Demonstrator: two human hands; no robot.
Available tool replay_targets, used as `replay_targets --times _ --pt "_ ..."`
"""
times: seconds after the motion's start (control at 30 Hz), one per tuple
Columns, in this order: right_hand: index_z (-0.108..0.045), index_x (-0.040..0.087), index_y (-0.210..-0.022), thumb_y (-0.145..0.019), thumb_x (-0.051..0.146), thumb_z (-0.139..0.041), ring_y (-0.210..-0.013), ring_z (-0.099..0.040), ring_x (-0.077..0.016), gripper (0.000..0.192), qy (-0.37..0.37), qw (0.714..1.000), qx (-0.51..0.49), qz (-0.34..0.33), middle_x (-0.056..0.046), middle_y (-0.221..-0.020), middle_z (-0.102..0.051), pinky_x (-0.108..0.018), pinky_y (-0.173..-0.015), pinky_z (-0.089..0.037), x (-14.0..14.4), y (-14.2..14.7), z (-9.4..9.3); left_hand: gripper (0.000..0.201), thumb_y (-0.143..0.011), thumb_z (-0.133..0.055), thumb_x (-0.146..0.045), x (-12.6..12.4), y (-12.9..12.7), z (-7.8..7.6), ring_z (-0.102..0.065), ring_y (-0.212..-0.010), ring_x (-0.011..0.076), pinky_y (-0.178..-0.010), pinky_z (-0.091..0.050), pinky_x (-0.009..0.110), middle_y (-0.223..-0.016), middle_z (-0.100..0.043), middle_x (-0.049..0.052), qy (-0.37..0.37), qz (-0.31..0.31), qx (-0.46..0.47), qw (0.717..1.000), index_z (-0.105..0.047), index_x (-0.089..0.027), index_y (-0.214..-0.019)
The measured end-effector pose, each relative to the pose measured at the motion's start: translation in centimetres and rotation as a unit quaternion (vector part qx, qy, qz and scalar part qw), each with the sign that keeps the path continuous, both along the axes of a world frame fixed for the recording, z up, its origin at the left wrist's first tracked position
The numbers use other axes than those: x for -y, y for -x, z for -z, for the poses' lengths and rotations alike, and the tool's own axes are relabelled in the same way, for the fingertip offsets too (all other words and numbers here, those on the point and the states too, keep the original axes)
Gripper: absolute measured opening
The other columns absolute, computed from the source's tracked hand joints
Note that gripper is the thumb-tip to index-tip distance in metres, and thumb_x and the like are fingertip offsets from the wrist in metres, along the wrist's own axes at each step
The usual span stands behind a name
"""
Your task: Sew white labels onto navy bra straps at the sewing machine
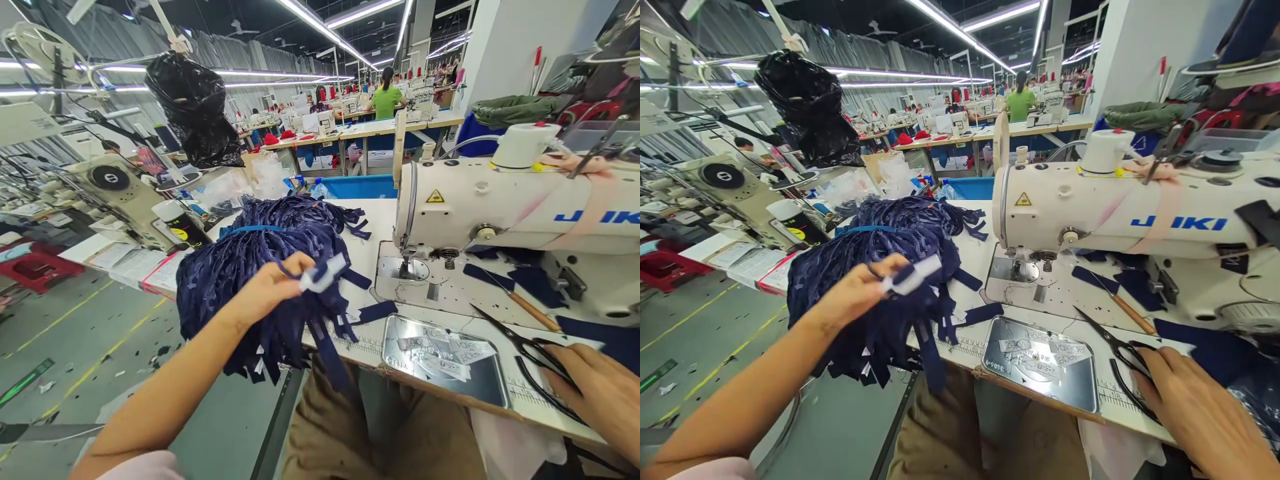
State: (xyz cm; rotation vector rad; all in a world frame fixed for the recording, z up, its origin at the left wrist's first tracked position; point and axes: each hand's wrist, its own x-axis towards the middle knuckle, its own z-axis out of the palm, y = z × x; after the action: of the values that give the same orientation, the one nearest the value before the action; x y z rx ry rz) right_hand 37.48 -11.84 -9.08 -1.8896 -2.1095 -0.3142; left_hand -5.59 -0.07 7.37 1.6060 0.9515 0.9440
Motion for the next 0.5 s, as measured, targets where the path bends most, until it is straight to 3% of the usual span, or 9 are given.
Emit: replay_targets --times 0.1,0.17,0.33,0.43,0.5 --pt "-0.057 0.024 -0.069 -0.073 0.044 -0.043 -0.055 -0.059 -0.0185 0.026 0.053 0.998 -0.036 -0.006 -0.011 -0.076 -0.062 -0.033 -0.048 -0.042 -0.8 -0.7 -0.3 0.020 -0.061 -0.064 -0.029 0.0 0.9 -2.5 -0.051 -0.068 0.0140 -0.066 -0.043 0.030 -0.063 -0.048 -0.001 -0.018 -0.136 0.191 0.972 -0.048 -0.017 -0.056" --pt "-0.060 0.024 -0.069 -0.071 0.046 -0.048 -0.051 -0.060 -0.0180 0.026 0.095 0.992 -0.076 -0.010 -0.012 -0.075 -0.065 -0.031 -0.045 -0.042 -1.4 -1.2 -0.8 0.016 -0.064 -0.060 -0.024 0.0 1.0 -3.2 -0.051 -0.065 0.0128 -0.063 -0.044 0.028 -0.057 -0.046 -0.002 -0.021 -0.150 0.244 0.958 -0.048 -0.017 -0.056" --pt "-0.064 0.025 -0.073 -0.062 0.046 -0.060 -0.054 -0.064 -0.0228 0.024 0.148 0.965 -0.218 -0.005 -0.012 -0.065 -0.067 -0.028 -0.044 -0.045 -2.4 -2.5 -1.1 0.014 -0.058 -0.068 -0.026 0.4 0.8 -1.8 -0.040 -0.043 0.0062 -0.046 -0.034 0.020 -0.051 -0.049 -0.002 0.006 -0.104 0.167 0.980 -0.058 -0.016 -0.058" --pt "-0.062 0.029 -0.075 -0.063 0.043 -0.063 -0.061 -0.065 -0.0227 0.019 0.157 0.954 -0.255 0.011 -0.011 -0.069 -0.068 -0.028 -0.050 -0.048 -2.3 -3.2 0.4 0.018 -0.062 -0.067 -0.032 0.6 0.7 -0.3 -0.032 -0.037 0.0045 -0.042 -0.025 0.019 -0.040 -0.043 -0.004 0.005 -0.089 0.088 0.992 -0.060 -0.015 -0.058" --pt "-0.061 0.032 -0.076 -0.064 0.042 -0.063 -0.060 -0.065 -0.0230 0.016 0.118 0.965 -0.232 0.016 -0.010 -0.068 -0.067 -0.029 -0.048 -0.046 -2.2 -3.3 2.1 0.020 -0.065 -0.065 -0.033 0.6 0.7 0.4 -0.026 -0.035 0.0032 -0.040 -0.018 0.018 -0.035 -0.034 -0.006 0.000 -0.084 0.050 0.995 -0.061 -0.015 -0.060"
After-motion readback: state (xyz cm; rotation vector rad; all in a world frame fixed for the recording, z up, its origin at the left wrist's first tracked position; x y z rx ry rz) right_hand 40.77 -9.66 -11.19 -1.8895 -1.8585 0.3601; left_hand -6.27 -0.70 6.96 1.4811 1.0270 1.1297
